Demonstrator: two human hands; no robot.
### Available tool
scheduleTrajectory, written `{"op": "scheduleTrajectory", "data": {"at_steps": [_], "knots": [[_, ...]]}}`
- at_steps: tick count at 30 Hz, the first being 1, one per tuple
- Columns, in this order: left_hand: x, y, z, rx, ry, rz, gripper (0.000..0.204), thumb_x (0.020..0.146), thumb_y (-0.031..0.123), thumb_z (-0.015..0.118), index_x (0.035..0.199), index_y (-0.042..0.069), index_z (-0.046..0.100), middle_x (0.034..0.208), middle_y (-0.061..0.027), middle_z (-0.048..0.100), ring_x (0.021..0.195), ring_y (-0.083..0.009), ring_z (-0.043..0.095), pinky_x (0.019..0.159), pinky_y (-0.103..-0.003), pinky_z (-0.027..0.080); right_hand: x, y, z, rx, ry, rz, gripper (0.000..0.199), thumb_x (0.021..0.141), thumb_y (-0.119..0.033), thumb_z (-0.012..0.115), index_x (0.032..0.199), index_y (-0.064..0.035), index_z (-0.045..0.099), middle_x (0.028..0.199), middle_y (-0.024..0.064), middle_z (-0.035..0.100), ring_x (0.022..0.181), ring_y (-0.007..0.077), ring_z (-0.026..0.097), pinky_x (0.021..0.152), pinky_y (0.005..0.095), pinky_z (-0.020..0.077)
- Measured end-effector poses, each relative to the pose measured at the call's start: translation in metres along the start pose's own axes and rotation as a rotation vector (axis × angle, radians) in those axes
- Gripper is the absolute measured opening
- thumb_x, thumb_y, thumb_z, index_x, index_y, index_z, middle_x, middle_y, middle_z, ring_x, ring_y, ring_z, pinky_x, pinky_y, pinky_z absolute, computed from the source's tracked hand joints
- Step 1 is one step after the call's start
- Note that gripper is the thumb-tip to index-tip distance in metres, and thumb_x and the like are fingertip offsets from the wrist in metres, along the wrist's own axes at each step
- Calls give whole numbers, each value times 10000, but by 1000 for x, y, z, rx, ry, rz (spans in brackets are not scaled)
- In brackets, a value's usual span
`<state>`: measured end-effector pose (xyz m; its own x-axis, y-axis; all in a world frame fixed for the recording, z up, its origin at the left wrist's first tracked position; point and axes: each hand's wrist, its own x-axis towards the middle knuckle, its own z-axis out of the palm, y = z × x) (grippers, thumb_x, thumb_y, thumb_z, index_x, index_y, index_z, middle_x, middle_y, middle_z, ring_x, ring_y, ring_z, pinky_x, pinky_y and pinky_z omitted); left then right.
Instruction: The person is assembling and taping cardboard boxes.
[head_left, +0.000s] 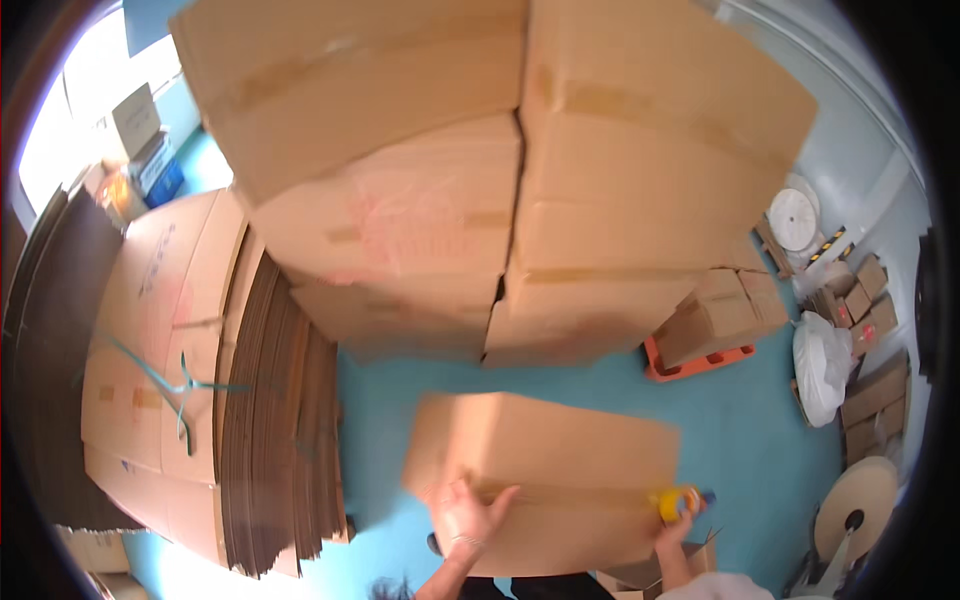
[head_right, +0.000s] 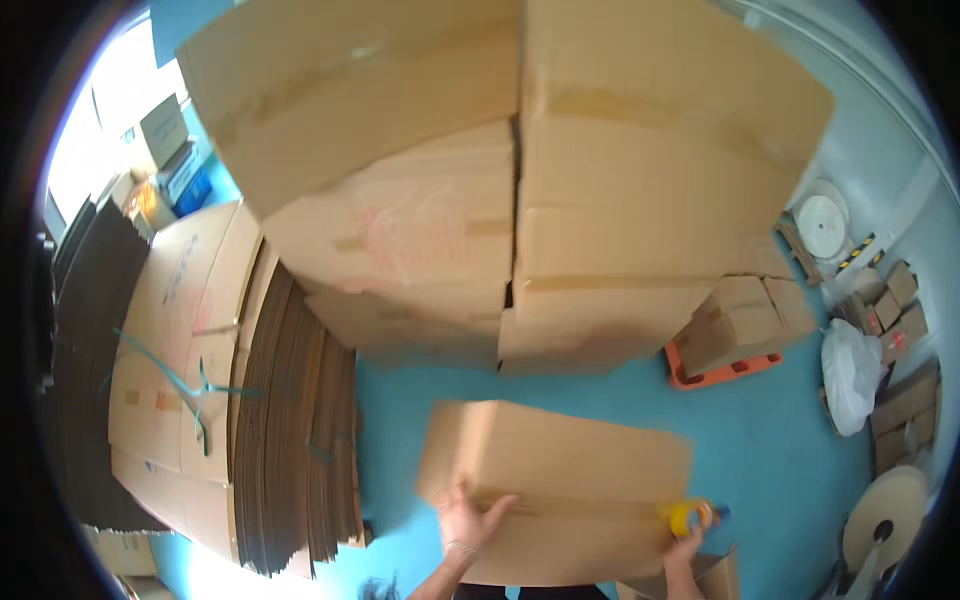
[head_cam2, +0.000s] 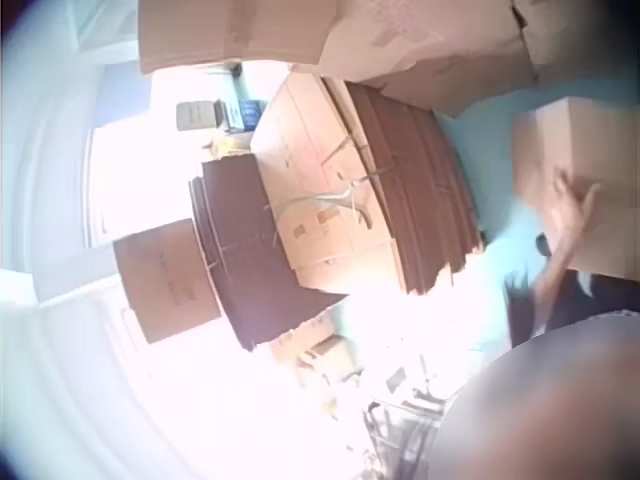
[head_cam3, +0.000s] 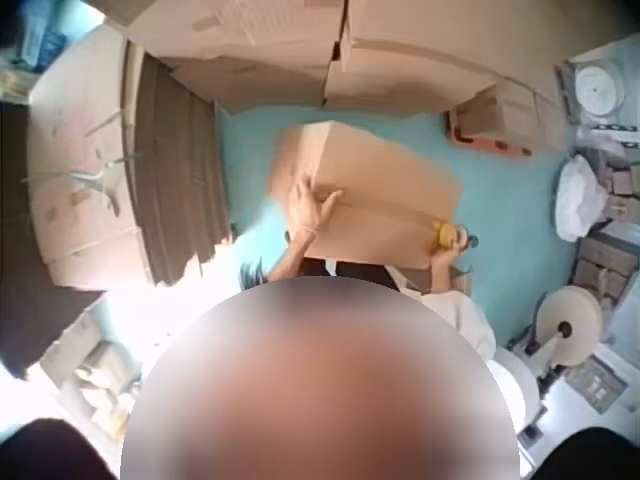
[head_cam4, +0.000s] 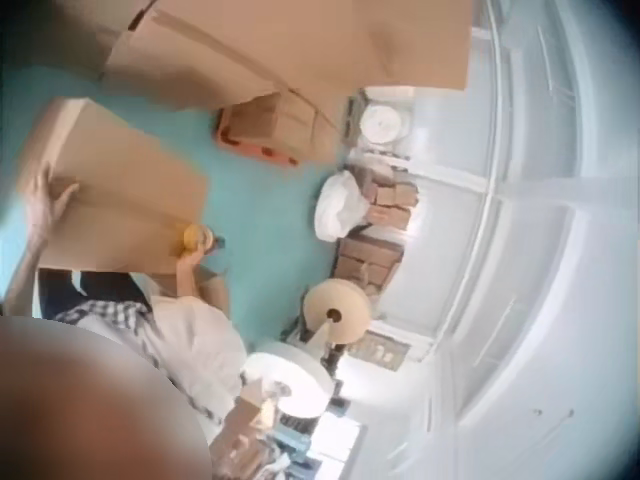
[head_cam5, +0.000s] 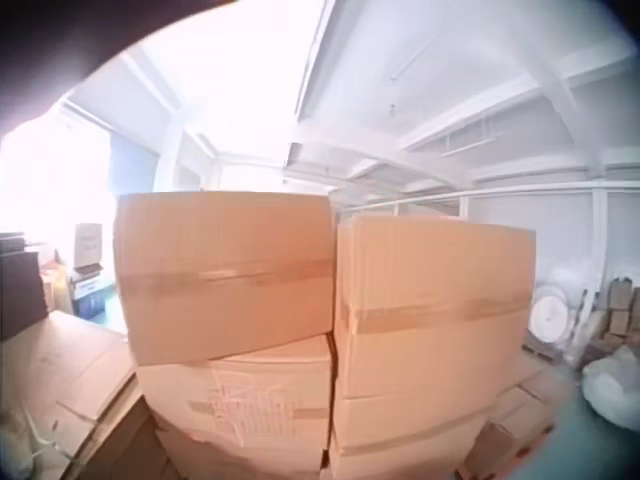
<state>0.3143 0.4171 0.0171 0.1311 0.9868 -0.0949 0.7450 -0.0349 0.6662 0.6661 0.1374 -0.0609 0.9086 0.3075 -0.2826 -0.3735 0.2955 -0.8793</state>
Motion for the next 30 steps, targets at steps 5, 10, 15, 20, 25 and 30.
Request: {"op": "scheduleTrajectory", "data": {"at_steps": [5, 10, 15, 20, 25, 30], "knots": [[-17, 202, 45, -233, -383, 544, 811, 738, 614, 713, 1176, -38, 513, 1071, -237, 585, 1066, -400, 548, 914, -495, 429, -10, -87, -70, 257, 354, -167, 527, 869, -327, 555, 1349, -134, 452, 1366, 99, 493, 1264, 269, 478, 1056, 427, 388], [-84, 353, 29, -510, -329, 1219, 762, 774, 527, 701, 1248, -28, 484, 1218, -212, 527, 1049, -364, 544, 890, -462, 427, 37, -166, -106, 622, 289, -362, 561, 868, -351, 573, 1366, -129, 441, 1411, 107, 455, 1303, 272, 438, 1084, 427, 350], [-55, 450, -42, -803, -54, 1740, 1010, 687, 477, 737, 1438, -48, 311, 1389, -207, 430, 1116, -344, 497, 934, -440, 382, 80, -242, -85, 909, 177, -501, 597, 866, -376, 591, 1382, -123, 430, 1457, 115, 418, 1341, 275, 399, 1111, 427, 313], [58, 544, -154, -760, 349, 1741, 1057, 583, 484, 827, 1389, -30, 376, 1305, -199, 481, 1063, -355, 506, 905, -443, 386, 92, -345, 78, 1069, -58, -588, 690, 854, -426, 629, 1416, -100, 397, 1528, 131, 330, 1399, 280, 326, 1154, 425, 238], [177, 600, -262, -1024, 363, 1482, 953, 609, 434, 891, 1303, -21, 424, 1163, -225, 566, 1057, -358, 583, 937, -430, 472, 97, -506, 305, 917, -423, -731, 797, 905, -478, 598, 1481, -31, 274, 1517, 177, 326, 1436, 292, 246, 1208, 431, 117], [256, 583, -353, -830, 720, 1073, 834, 685, 609, 792, 1155, -39, 558, 1052, -143, 671, 955, -192, 658, 845, -311, 531, 184, -565, 462, 772, -757, -679, 610, 949, -364, 554, 1436, -51, 363, 1403, 144, 464, 1335, 270, 390, 1174, 444, 192]]}}
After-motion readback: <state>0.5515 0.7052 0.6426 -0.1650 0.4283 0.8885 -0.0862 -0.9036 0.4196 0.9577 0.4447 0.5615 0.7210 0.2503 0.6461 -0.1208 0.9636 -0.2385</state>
